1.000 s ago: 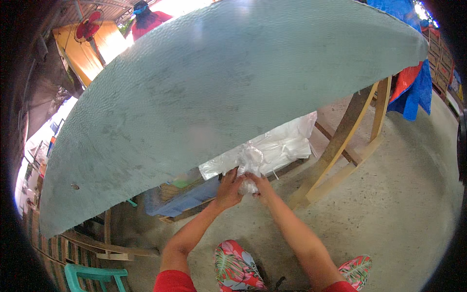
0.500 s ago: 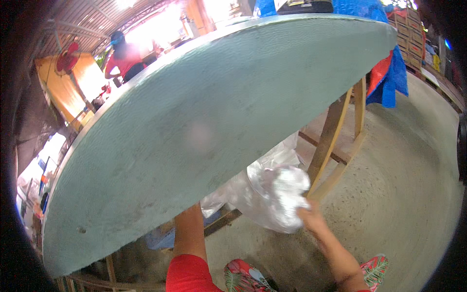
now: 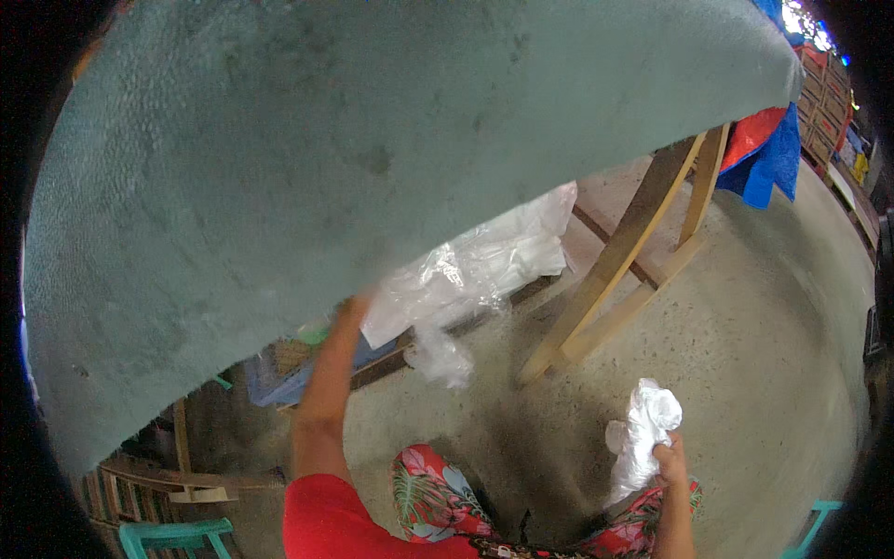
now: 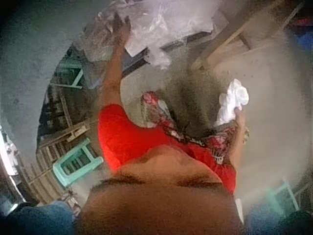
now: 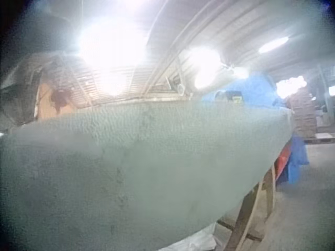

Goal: The person unwraps a tape dispenser from plastic film, organizes tape rolls and containers on a table, and then collects and folds plastic bags before picking up a cardboard box and carrying it across the room.

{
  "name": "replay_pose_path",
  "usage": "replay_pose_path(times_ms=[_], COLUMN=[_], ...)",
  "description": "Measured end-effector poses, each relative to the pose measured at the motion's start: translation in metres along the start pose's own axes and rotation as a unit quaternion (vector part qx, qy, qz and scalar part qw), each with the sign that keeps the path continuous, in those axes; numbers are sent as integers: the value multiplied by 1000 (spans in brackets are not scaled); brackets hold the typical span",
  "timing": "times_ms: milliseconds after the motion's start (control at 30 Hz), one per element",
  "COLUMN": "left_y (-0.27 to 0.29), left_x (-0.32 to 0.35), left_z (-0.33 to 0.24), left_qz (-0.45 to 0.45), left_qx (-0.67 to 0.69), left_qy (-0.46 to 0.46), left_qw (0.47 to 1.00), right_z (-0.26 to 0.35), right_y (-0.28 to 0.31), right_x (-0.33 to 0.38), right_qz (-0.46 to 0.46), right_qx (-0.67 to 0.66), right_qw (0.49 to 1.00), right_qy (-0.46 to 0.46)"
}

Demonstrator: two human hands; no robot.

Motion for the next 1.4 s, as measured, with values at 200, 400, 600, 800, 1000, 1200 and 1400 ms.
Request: replay_pose_path(times_ms=[200, 400, 600, 800, 1000, 1200, 1400], left_y=[22, -57, -22, 70, 85, -6, -23], left_x=[146, 104, 82, 143, 114, 83, 59], left_z=[-119, -107, -129, -230, -255, -47, -5], left_qz=[414, 357, 341, 407, 692, -36, 43], left_qx=[-52, -192, 106, 460, 467, 55, 407], left_qy=[-340, -262, -190, -184, -154, 167, 367], left_qw=[843, 876, 914, 767, 529, 984, 835], right_z=[1, -30, -73, 31, 21, -13, 0], right_y=[-4, -4, 4, -100, -132, -44, -24], right_x=[-4, -35, -32, -2, -17, -29, -32], right_qz=[96, 159, -49, 111, 139, -56, 136], right_qx=[-16, 434, 605, 539, 509, 186, -86], right_qw=[993, 886, 786, 831, 823, 955, 986], right_qy=[-73, -22, -121, 84, 212, 223, 49])
Point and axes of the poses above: each hand's wrist, its own x-axis away from the middle knuckle, its own y-axis out of the back of the hand, z = x × y, the point moved 1 cm from there along -x, towards the middle knuckle, and after that the axes turned 8 degrees about z, right-handed, at the moved point
